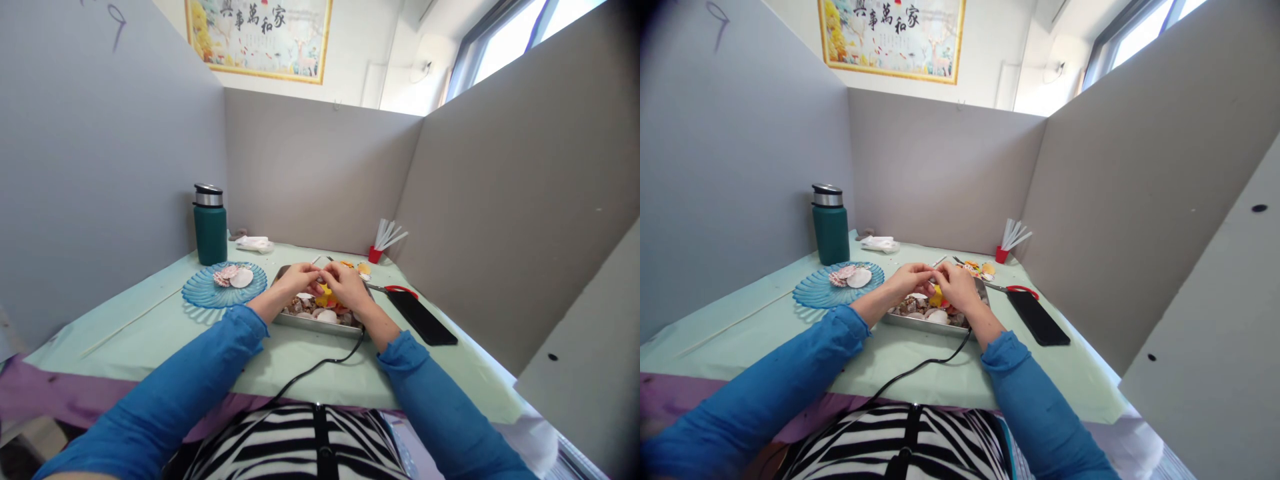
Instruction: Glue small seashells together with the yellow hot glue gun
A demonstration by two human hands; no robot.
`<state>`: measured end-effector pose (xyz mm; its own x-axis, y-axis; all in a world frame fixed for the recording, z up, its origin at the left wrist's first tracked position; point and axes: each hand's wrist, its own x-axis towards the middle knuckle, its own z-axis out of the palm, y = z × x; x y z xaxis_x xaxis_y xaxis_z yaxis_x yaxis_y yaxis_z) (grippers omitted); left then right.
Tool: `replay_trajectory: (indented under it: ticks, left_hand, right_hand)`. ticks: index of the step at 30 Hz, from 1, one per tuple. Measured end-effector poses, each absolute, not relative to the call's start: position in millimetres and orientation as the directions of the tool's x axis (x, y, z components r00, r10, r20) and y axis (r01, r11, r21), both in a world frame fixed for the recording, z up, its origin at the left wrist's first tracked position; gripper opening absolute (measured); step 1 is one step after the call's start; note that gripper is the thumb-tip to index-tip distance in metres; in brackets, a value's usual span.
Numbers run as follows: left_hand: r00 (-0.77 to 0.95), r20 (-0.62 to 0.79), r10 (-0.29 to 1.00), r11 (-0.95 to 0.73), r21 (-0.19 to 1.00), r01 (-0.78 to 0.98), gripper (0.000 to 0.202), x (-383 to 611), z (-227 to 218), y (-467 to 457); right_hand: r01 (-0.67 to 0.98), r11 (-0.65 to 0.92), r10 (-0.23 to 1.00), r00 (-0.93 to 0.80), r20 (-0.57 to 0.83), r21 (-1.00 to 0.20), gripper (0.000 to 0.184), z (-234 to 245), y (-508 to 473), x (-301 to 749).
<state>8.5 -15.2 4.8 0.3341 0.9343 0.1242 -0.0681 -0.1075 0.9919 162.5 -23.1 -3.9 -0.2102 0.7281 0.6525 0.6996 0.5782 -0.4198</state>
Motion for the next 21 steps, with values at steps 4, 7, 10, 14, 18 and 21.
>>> replay_trajectory:
  ticks: [4,7,10,14,18,21]
  left_hand:
    - [0.349,0.124,0.929,-0.110,0.992,-0.060,0.011,8.3,5.6,-16.6]
    - [0.338,0.129,0.932,-0.111,0.991,-0.072,0.014,8.4,5.7,-16.7]
    - [0.325,0.129,0.937,-0.107,0.991,-0.085,0.011,8.7,5.9,-16.8]
    - [0.310,0.136,0.941,-0.116,0.990,-0.082,0.009,8.6,6.5,-17.6]
    - [0.308,0.144,0.941,-0.124,0.989,-0.083,0.014,7.9,6.6,-17.6]
    - [0.303,0.149,0.941,-0.132,0.988,-0.078,0.016,7.6,6.2,-16.9]
  right_hand:
    - [0.703,0.571,0.724,-0.190,0.663,-0.423,0.023,-3.9,-23.2,162.5]
    - [0.702,0.572,0.726,-0.194,0.659,-0.424,0.024,-3.6,-23.5,162.2]
    - [0.692,0.582,0.728,-0.210,0.653,-0.427,0.022,-3.9,-23.0,162.1]
    - [0.684,0.589,0.729,-0.218,0.649,-0.431,0.018,-4.7,-21.6,162.3]
    - [0.683,0.589,0.729,-0.220,0.648,-0.431,0.017,-4.9,-21.3,162.6]
    - [0.686,0.588,0.729,-0.219,0.649,-0.429,0.018,-4.8,-21.8,162.7]
